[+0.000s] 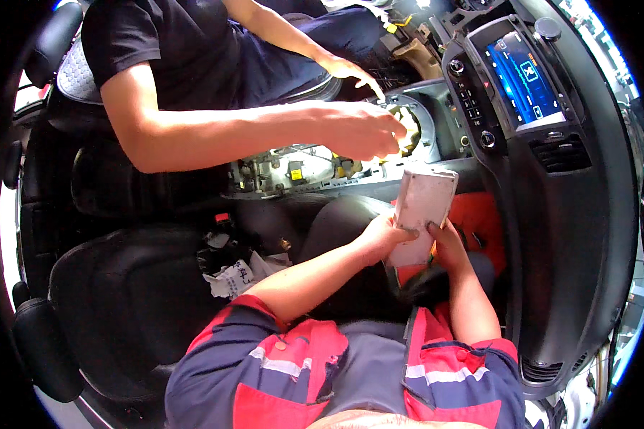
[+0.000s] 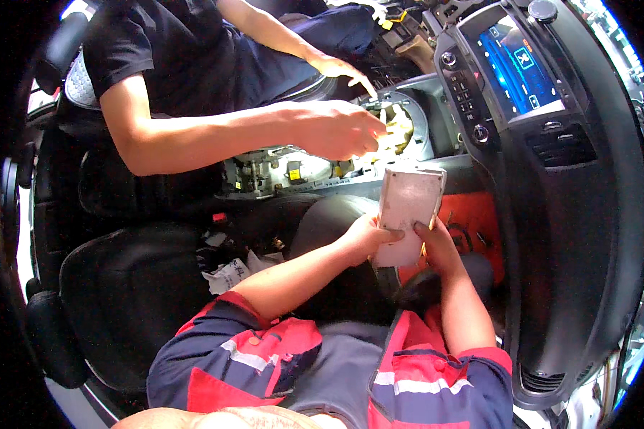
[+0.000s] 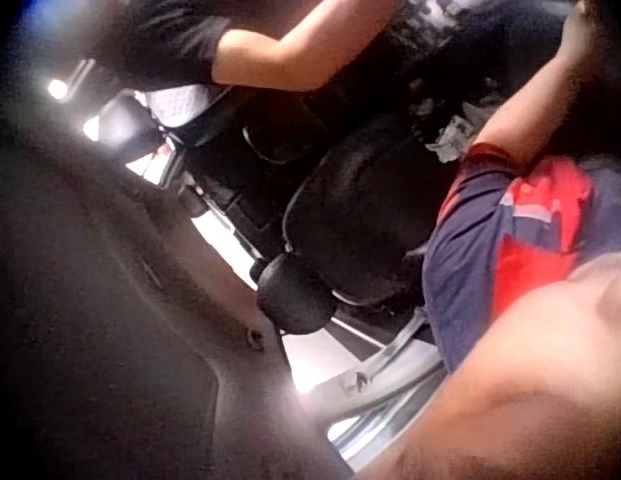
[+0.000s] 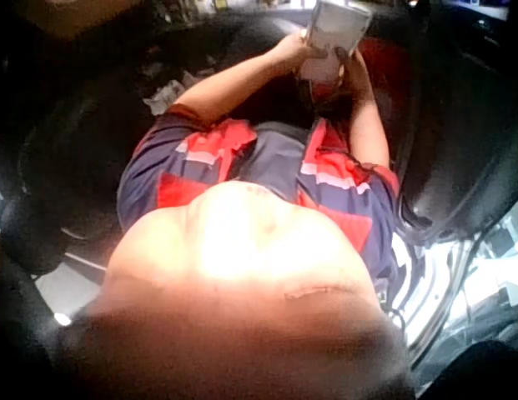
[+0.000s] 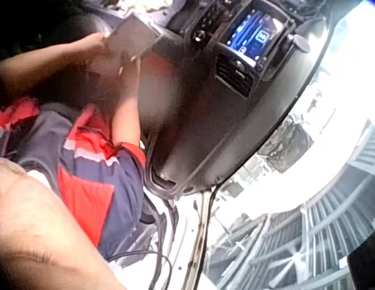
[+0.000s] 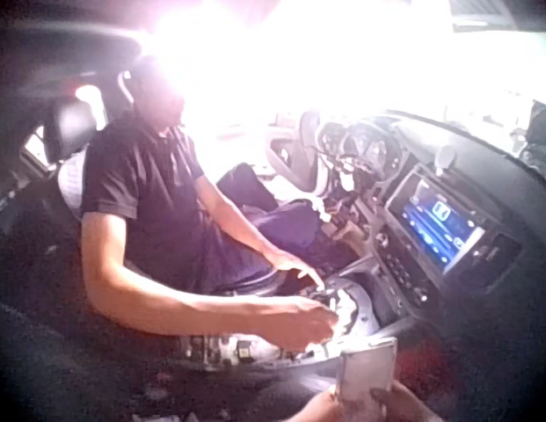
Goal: The person is sitting on the floor of a car, working on the center console area. They are holding a rectangular metal component and using a screwdriver to manipulate parts within the console. Another person is also present, assisting with the repair.
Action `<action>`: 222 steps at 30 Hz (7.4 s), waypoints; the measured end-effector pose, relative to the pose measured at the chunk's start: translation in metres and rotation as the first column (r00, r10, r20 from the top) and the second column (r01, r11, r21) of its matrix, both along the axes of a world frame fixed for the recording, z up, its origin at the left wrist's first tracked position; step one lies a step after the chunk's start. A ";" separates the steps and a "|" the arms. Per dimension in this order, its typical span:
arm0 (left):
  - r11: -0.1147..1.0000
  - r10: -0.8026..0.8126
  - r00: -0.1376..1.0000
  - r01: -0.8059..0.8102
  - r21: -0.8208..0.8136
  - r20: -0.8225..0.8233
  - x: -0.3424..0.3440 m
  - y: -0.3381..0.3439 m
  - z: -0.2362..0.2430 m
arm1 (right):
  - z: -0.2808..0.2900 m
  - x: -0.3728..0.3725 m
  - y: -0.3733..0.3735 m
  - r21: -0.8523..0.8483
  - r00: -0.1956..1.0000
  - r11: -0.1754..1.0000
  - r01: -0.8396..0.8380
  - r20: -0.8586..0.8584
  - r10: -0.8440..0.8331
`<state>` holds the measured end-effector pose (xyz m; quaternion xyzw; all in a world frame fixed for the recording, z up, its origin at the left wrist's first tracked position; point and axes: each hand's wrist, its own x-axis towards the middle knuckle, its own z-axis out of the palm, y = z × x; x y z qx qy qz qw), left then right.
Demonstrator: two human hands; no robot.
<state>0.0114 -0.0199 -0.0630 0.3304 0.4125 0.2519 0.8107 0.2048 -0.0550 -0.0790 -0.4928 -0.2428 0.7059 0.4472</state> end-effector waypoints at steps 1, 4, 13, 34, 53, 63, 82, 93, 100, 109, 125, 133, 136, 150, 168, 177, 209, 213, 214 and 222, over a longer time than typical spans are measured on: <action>1.000 -0.002 0.999 0.002 -0.018 0.032 0.002 0.000 0.001 | 0.000 0.002 -0.001 0.004 1.000 1.000 0.002 0.026 -0.002; 0.999 0.001 0.997 0.003 -0.042 0.081 0.000 0.000 0.008 | -0.009 0.006 -0.003 0.007 0.998 1.000 0.002 0.067 -0.002; 0.996 -0.083 0.997 0.083 0.034 -0.003 0.004 -0.001 0.006 | -0.016 0.014 -0.007 0.028 1.000 0.999 -0.026 -0.006 0.026; 0.933 -0.285 0.924 0.329 0.149 -0.254 0.001 -0.004 0.002 | 0.013 0.025 -0.007 0.060 0.952 0.960 -0.275 0.156 0.263; 0.942 -0.233 0.948 0.276 0.191 -0.219 0.004 -0.008 -0.012 | 0.001 0.029 -0.008 0.033 0.924 0.953 -0.300 0.259 0.282; 0.937 -0.267 0.951 0.294 0.190 -0.159 0.004 -0.006 -0.017 | 0.003 0.027 -0.008 0.059 0.941 0.960 -0.273 0.224 0.254; 0.959 -0.228 0.969 0.241 0.150 -0.095 0.005 -0.006 -0.002 | 0.004 0.026 -0.005 0.068 0.952 0.960 -0.273 0.164 0.259; 0.956 -0.232 0.961 0.254 0.149 -0.152 0.006 -0.006 -0.006 | 0.000 0.027 -0.005 0.037 0.947 0.958 -0.285 0.169 0.275; 0.955 -0.228 0.958 0.254 0.150 -0.173 0.006 -0.006 0.005 | -0.001 0.028 -0.006 0.016 0.944 0.958 -0.285 0.177 0.278; 0.958 -0.216 0.961 0.243 0.153 -0.173 0.007 -0.007 -0.004 | 0.002 0.028 -0.004 0.025 0.941 0.956 -0.293 0.183 0.284; 0.959 -0.230 0.952 0.257 0.120 -0.200 0.008 -0.006 -0.005 | 0.002 0.029 -0.004 0.023 0.928 0.949 -0.315 0.218 0.302; 0.961 -0.219 0.949 0.250 0.117 -0.225 0.009 -0.006 -0.005 | 0.001 0.030 -0.005 0.025 0.917 0.946 -0.323 0.256 0.306; 0.960 -0.217 0.950 0.249 0.127 -0.226 0.008 -0.007 -0.007 | 0.002 0.030 -0.005 0.012 0.907 0.944 -0.329 0.281 0.313; 0.961 -0.221 0.936 0.257 0.103 -0.273 0.009 -0.008 -0.010 | 0.006 0.030 -0.006 -0.011 0.898 0.942 -0.336 0.298 0.324; 0.960 -0.211 0.922 0.259 0.110 -0.324 0.010 -0.008 -0.001 | 0.006 0.030 -0.007 -0.031 0.896 0.944 -0.329 0.304 0.322; 0.958 -0.217 0.955 0.248 0.143 -0.203 0.008 -0.009 -0.004 | 0.008 0.029 -0.007 -0.041 0.885 0.941 -0.337 0.329 0.331; 0.972 0.041 0.999 -0.035 0.233 -0.020 -0.047 -0.021 0.058 | 0.044 0.008 -0.019 0.171 0.696 0.677 -0.716 0.243 0.675; 0.659 -0.442 0.605 0.720 0.217 -0.663 -0.117 0.001 0.085 | 0.051 -0.023 -0.024 0.118 0.607 0.598 -0.793 0.236 0.759; 0.620 -0.446 0.560 0.756 0.210 -0.699 -0.124 0.003 0.084 | 0.043 -0.030 -0.024 0.113 0.641 0.631 -0.767 0.155 0.752; 0.528 -0.387 0.294 0.848 0.052 -0.874 -0.108 0.005 0.100 | 0.032 -0.029 -0.009 -0.094 0.699 0.734 -0.673 0.245 0.672</action>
